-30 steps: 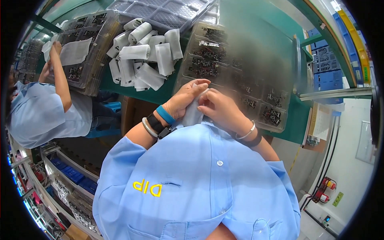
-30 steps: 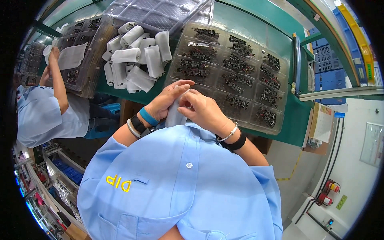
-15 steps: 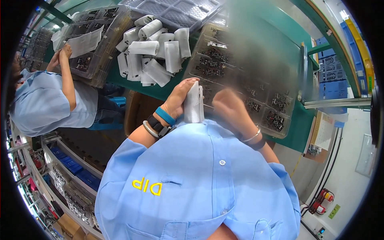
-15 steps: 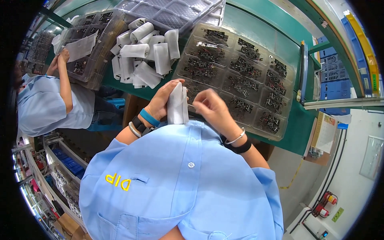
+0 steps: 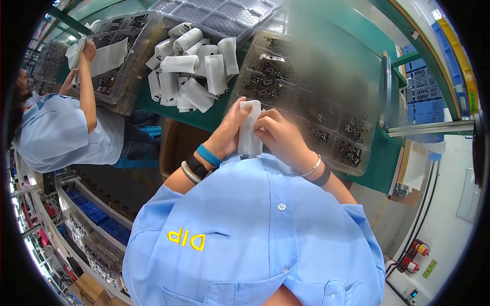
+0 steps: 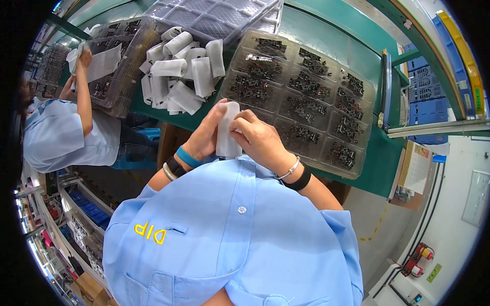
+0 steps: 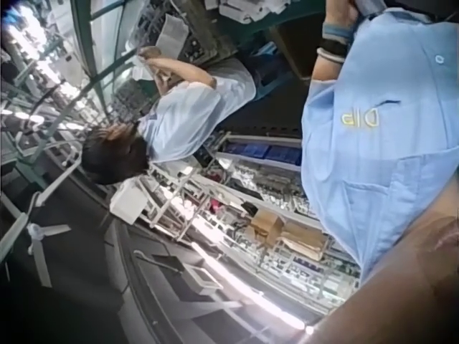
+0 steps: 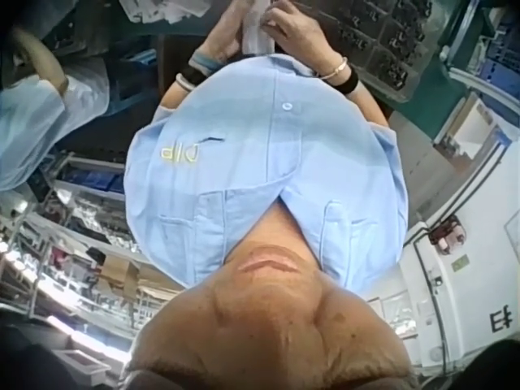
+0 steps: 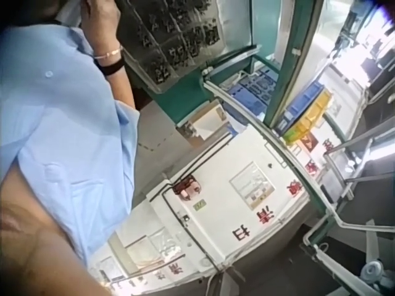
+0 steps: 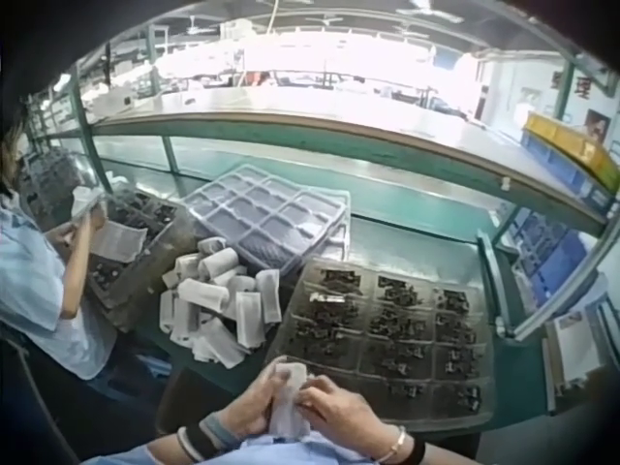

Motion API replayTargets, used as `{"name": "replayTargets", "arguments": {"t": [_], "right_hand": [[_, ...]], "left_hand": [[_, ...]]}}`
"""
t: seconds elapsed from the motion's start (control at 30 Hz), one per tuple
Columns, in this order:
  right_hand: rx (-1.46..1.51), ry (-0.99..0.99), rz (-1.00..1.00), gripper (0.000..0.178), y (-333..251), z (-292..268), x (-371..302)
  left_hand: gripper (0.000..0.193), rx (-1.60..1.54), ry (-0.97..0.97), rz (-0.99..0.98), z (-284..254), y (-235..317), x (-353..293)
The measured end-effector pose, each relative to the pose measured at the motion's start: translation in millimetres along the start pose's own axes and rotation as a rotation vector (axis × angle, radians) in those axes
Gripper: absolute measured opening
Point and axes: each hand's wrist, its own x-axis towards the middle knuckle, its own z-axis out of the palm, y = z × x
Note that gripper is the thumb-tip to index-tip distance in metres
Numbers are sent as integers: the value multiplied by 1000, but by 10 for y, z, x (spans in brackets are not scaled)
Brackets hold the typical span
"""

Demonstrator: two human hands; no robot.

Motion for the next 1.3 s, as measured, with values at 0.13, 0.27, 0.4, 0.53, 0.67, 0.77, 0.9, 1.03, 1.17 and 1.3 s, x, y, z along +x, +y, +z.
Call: {"name": "replayTargets", "arguments": {"t": [0.13,0.27,0.4,0.53,0.67,0.77,0.9,1.03,1.17,1.3], "right_hand": [[63,-8,49,12,10,22,-13],[395,-8,129,7,2,-60,43],[891,22,249,3,-59,-223,96],[1087,95,418,7,-95,-300,127],[920,137,207,9,-57,-338,134],[817,147,174,12,-3,-374,130],[827,262,349,19,-37,-371,162],[981,416,459,31,4,-201,167],[821,538,412,36,-8,-123,181],[488,417,120,32,-108,-221,114]], "left_hand": [[43,217,-160,-39,-47,-26,21],[43,-242,-202,-253,-216,30,50],[36,-216,-206,-168,-85,167,-34],[39,-163,-171,37,-105,131,104],[37,-109,-203,37,-70,183,155],[38,-72,-169,84,-19,168,171],[40,-31,-85,227,107,173,169],[49,46,5,399,281,212,140],[57,158,43,490,279,241,163],[58,215,39,467,221,231,189]]}}
